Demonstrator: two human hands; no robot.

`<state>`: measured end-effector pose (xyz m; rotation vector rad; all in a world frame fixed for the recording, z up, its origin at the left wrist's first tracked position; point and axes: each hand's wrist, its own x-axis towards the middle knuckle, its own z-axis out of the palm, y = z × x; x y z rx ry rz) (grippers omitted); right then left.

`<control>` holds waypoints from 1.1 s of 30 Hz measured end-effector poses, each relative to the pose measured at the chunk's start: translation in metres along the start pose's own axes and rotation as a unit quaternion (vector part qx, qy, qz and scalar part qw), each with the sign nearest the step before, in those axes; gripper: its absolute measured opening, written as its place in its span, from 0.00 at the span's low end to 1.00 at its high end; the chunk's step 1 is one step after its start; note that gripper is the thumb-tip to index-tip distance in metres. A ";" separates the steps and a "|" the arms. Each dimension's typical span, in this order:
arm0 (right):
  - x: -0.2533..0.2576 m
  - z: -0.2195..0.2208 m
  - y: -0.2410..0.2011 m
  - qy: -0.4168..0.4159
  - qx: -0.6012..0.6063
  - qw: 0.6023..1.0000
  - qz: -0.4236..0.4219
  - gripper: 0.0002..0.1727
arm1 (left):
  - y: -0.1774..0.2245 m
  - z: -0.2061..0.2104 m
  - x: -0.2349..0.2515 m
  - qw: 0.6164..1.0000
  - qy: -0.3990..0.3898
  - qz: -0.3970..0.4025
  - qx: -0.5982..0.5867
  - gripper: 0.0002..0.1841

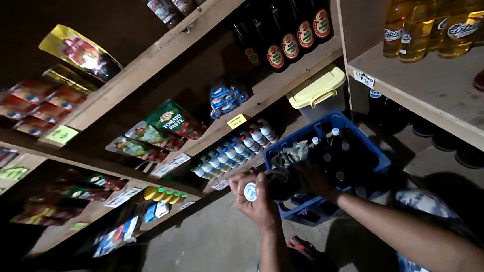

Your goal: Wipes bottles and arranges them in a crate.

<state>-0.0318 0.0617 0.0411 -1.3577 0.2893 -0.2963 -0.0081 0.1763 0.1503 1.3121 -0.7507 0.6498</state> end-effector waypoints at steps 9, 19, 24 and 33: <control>-0.029 -0.014 -0.051 0.012 0.004 0.989 -0.146 0.27 | -0.001 0.029 -0.002 0.999 -0.037 0.033 -0.020 0.10; 0.018 -0.055 0.013 -0.207 0.457 0.860 0.090 0.39 | 0.073 0.014 0.038 0.949 -0.254 0.115 -0.145 0.09; 0.012 -0.062 -0.024 -0.142 0.369 0.915 0.077 0.25 | 0.084 0.026 0.067 0.944 -0.281 0.112 -0.134 0.08; 0.019 -0.046 -0.001 -0.141 0.468 0.872 0.035 0.26 | 0.068 0.064 0.119 0.885 -0.426 0.078 -0.173 0.16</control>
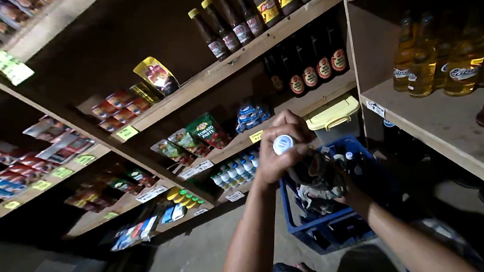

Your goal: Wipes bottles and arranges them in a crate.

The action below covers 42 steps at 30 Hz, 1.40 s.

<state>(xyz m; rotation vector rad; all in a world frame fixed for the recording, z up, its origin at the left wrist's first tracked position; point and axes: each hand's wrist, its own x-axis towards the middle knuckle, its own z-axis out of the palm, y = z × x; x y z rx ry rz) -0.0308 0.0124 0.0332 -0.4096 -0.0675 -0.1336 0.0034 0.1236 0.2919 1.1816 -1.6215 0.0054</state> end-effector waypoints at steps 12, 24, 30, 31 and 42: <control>-0.020 0.037 -0.010 0.122 -0.269 0.952 -0.082 0.12 | -0.088 0.067 -0.136 0.761 0.608 -0.227 0.020 0.46; 0.030 0.123 -0.009 0.029 -0.650 0.759 -0.013 0.31 | -0.096 0.062 -0.215 0.796 0.390 -0.403 -0.227 0.50; 0.071 0.145 -0.001 0.068 -0.694 0.717 -0.026 0.35 | -0.095 0.053 -0.219 0.811 0.358 -0.405 -0.223 0.53; 0.055 0.147 0.007 0.079 -0.753 0.654 -0.020 0.32 | -0.096 0.050 -0.221 0.816 0.358 -0.416 -0.179 0.56; 0.040 0.184 0.052 0.105 -0.896 0.432 -0.002 0.28 | -0.086 0.048 -0.224 0.800 0.358 -0.480 0.026 0.65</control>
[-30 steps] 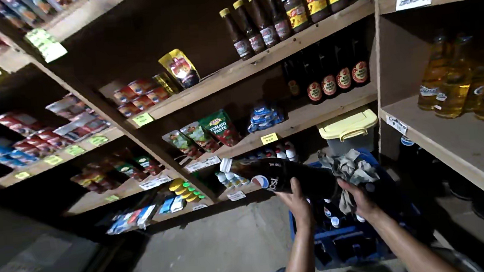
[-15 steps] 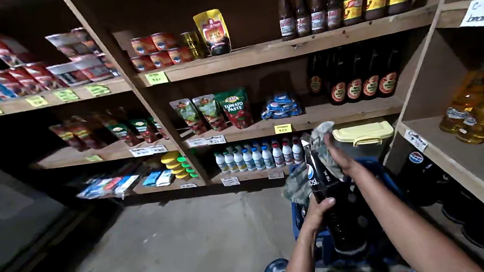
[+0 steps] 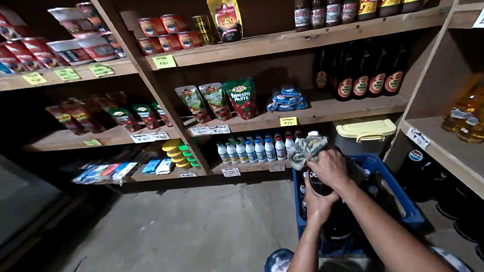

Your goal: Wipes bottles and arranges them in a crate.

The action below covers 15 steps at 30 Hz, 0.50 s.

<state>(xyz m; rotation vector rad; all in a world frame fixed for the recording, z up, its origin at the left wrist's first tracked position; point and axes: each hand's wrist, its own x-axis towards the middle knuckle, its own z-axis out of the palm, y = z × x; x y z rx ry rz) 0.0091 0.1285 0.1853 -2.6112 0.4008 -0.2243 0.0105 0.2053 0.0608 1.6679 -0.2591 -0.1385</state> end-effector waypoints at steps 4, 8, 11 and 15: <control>-0.043 0.039 0.032 0.056 0.033 0.996 -0.065 0.30 | -0.001 -0.009 -0.014 0.998 0.004 -0.059 0.015 0.30; -0.028 0.016 0.039 0.027 0.139 0.990 -0.018 0.27 | -0.002 -0.012 -0.005 0.998 -0.056 -0.019 -0.001 0.57; 0.023 -0.023 0.044 0.018 0.199 0.979 -0.041 0.23 | 0.007 -0.014 -0.010 0.985 -0.158 -0.021 -0.062 0.62; 0.052 -0.027 0.064 0.047 0.281 0.952 -0.112 0.16 | 0.007 -0.014 -0.013 0.979 -0.178 -0.014 -0.096 0.60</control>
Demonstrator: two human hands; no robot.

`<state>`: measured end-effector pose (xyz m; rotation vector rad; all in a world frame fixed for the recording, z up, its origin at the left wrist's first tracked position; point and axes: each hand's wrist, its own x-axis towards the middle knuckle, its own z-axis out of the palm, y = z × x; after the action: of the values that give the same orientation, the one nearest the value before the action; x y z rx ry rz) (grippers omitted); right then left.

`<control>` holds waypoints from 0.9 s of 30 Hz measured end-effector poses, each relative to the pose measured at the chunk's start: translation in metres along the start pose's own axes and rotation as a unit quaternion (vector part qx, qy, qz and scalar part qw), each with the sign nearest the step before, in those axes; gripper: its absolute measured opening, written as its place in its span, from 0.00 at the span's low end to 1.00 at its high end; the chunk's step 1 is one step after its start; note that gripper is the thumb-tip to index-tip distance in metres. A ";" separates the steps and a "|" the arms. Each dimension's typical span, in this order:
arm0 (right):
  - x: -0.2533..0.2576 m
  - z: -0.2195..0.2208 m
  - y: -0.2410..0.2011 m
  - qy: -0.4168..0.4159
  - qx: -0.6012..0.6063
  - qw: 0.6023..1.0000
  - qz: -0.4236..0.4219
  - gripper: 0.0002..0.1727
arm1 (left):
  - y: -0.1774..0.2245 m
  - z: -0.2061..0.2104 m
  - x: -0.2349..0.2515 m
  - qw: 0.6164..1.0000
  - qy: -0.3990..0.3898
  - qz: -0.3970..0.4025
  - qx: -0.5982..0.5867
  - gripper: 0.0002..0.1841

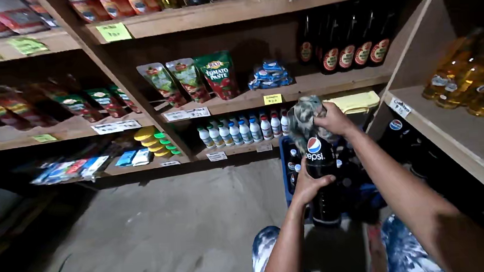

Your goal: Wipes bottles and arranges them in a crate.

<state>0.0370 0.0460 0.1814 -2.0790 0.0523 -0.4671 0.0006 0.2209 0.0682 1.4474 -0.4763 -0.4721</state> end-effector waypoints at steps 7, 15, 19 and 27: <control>-0.082 0.032 0.019 0.021 0.038 0.996 0.083 0.25 | -0.006 0.003 0.016 0.985 0.163 0.055 0.000 0.64; -0.097 -0.012 0.071 -0.121 -0.083 0.979 0.142 0.20 | 0.011 -0.021 0.027 0.924 0.328 0.195 -0.019 0.65; -0.095 -0.021 0.085 -0.218 -0.164 0.962 0.018 0.28 | 0.012 -0.033 0.029 0.908 0.354 0.220 0.037 0.67; -0.134 0.000 0.124 -0.350 -0.269 0.891 0.106 0.43 | 0.005 -0.017 0.028 0.932 0.286 0.217 0.058 0.67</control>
<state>-0.0684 0.0102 0.0371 -2.6294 -0.0233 0.5099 0.0334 0.2196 0.0730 1.4577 -0.3370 0.3351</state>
